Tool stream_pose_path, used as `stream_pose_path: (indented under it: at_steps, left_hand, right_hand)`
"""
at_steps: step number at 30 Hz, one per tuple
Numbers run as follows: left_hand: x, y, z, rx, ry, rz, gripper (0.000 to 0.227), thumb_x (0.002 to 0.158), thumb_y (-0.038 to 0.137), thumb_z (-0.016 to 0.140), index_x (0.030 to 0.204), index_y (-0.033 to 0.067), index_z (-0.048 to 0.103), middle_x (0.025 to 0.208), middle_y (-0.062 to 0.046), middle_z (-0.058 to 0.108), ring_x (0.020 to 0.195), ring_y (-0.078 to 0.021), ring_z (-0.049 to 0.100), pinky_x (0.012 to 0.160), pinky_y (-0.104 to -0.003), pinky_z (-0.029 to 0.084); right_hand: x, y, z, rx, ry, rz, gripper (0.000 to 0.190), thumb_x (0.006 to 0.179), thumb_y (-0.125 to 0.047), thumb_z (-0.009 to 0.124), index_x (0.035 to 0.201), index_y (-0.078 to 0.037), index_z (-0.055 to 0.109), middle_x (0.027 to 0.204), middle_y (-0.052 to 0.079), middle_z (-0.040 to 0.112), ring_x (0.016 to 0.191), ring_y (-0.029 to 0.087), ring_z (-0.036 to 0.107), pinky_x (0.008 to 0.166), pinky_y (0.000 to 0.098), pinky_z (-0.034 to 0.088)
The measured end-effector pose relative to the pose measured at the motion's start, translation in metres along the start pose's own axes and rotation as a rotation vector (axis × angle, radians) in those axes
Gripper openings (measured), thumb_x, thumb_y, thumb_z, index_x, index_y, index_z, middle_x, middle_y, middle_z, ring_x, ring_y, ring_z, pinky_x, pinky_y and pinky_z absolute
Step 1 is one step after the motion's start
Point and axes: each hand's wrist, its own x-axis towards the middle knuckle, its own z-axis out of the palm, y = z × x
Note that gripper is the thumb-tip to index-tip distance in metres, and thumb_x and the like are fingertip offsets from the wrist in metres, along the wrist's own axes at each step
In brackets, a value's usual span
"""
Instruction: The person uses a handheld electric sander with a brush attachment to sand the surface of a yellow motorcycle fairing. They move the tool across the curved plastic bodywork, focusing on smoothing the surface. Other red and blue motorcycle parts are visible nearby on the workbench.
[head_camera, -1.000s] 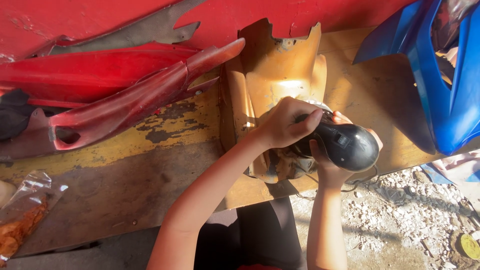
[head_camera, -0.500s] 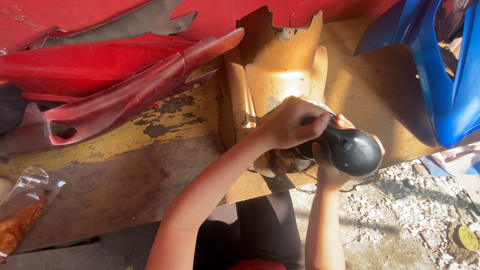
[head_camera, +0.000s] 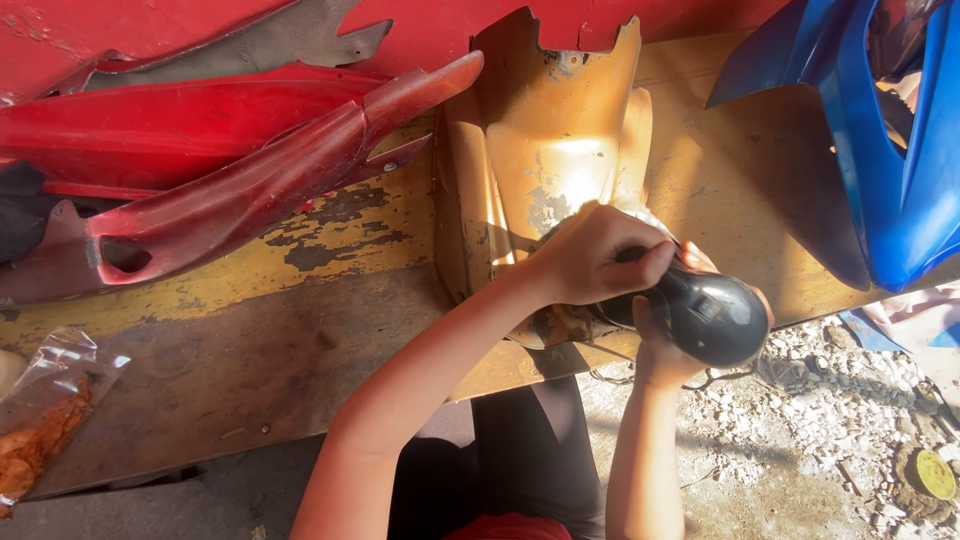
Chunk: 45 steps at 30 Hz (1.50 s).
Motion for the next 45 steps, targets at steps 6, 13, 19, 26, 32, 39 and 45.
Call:
stream_pose_path:
  at_steps: [6, 13, 19, 26, 32, 39, 45]
  left_hand:
    - [-0.023, 0.0, -0.004, -0.019, -0.01, 0.015, 0.04, 0.1, 0.034, 0.051, 0.075, 0.003, 0.055, 0.064, -0.012, 0.049, 0.058, -0.0251, 0.043, 0.061, -0.035, 0.044]
    - [-0.017, 0.001, 0.007, -0.104, -0.023, 0.037, 0.042, 0.101, 0.034, 0.051, 0.074, 0.0012, 0.053, 0.064, -0.013, 0.049, 0.058, -0.0249, 0.043, 0.06, -0.035, 0.044]
    - [-0.034, -0.014, -0.011, -0.095, 0.052, 0.067, 0.04, 0.102, 0.032, 0.048, 0.077, 0.0017, 0.053, 0.067, -0.012, 0.048, 0.061, -0.025, 0.045, 0.063, -0.035, 0.044]
    - [-0.046, -0.011, -0.002, -0.109, 0.058, 0.07, 0.038, 0.102, 0.03, 0.049, 0.076, 0.0021, 0.051, 0.068, -0.013, 0.046, 0.063, -0.0265, 0.044, 0.063, -0.036, 0.043]
    - [-0.047, -0.018, -0.01, -0.138, 0.083, 0.096, 0.034, 0.1, 0.027, 0.049, 0.077, 0.0016, 0.052, 0.068, -0.012, 0.049, 0.062, -0.025, 0.047, 0.063, -0.036, 0.044]
    - [-0.08, -0.023, -0.027, -0.097, 0.227, 0.074, 0.034, 0.099, 0.022, 0.048, 0.072, 0.0012, 0.049, 0.066, -0.011, 0.044, 0.061, -0.0241, 0.047, 0.063, -0.037, 0.042]
    - [-0.076, -0.019, -0.02, -0.149, 0.207, 0.127, 0.033, 0.1, 0.022, 0.047, 0.075, 0.0001, 0.05, 0.068, -0.012, 0.045, 0.062, -0.0257, 0.044, 0.063, -0.037, 0.042]
  right_hand:
    - [-0.009, -0.018, 0.001, -0.177, -0.124, -0.03, 0.064, 0.083, -0.006, 0.083, 0.139, -0.001, 0.054, 0.137, 0.014, 0.061, 0.134, 0.026, 0.058, 0.124, 0.0375, 0.043]
    - [-0.007, -0.023, -0.005, 0.01, -0.033, 0.018, 0.061, 0.084, -0.011, 0.085, 0.137, -0.003, 0.057, 0.143, 0.012, 0.061, 0.133, 0.024, 0.058, 0.122, 0.0385, 0.047]
    - [0.002, -0.023, 0.017, -0.536, -0.05, -0.196, 0.06, 0.086, -0.017, 0.093, 0.13, -0.004, 0.056, 0.131, 0.012, 0.065, 0.122, 0.026, 0.068, 0.113, 0.038, 0.053]
    - [-0.013, -0.031, 0.007, -0.197, -0.149, -0.175, 0.078, 0.083, -0.023, 0.092, 0.141, -0.009, 0.041, 0.128, 0.01, 0.066, 0.128, 0.028, 0.066, 0.117, 0.0415, 0.047]
    - [-0.005, -0.028, 0.019, -0.163, -0.135, -0.194, 0.081, 0.085, -0.023, 0.093, 0.143, -0.01, 0.039, 0.129, 0.009, 0.066, 0.131, 0.028, 0.064, 0.121, 0.0425, 0.049]
    - [-0.01, -0.044, 0.042, -0.477, -0.242, -0.288, 0.077, 0.072, -0.018, 0.099, 0.133, -0.009, 0.054, 0.128, 0.013, 0.06, 0.127, 0.029, 0.064, 0.118, 0.0442, 0.049]
    - [-0.013, -0.045, 0.028, -0.242, -0.284, -0.202, 0.077, 0.084, -0.024, 0.095, 0.141, -0.01, 0.045, 0.132, 0.004, 0.065, 0.134, 0.026, 0.061, 0.125, 0.0425, 0.047]
